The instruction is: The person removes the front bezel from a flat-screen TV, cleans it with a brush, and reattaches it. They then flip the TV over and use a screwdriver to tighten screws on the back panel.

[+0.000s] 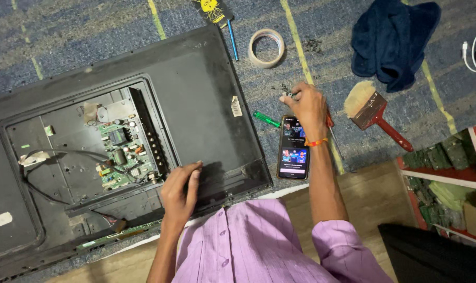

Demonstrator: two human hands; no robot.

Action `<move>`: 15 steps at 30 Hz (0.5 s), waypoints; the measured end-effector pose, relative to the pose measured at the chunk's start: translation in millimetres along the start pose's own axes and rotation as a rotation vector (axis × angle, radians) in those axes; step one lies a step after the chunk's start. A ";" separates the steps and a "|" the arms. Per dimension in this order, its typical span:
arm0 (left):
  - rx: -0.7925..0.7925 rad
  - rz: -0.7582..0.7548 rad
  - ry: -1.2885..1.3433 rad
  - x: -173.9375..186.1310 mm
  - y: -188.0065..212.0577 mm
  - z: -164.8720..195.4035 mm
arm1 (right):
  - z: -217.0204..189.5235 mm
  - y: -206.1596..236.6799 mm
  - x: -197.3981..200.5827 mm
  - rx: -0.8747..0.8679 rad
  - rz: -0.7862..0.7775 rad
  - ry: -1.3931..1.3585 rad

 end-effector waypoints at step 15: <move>0.004 -0.079 0.037 -23.7 -3.3 6.6 | 0.8 15.3 22.4 0.125 0.087 -0.221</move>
Point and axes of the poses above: each hand's wrist, its own y-axis away from the middle knuckle, its own x-axis out of the back of the hand, z = x × y, the point moved 8 cm from there along -y, towards the middle knuckle, and after that the axes turned 3 degrees about -z, right-handed, at the moved point
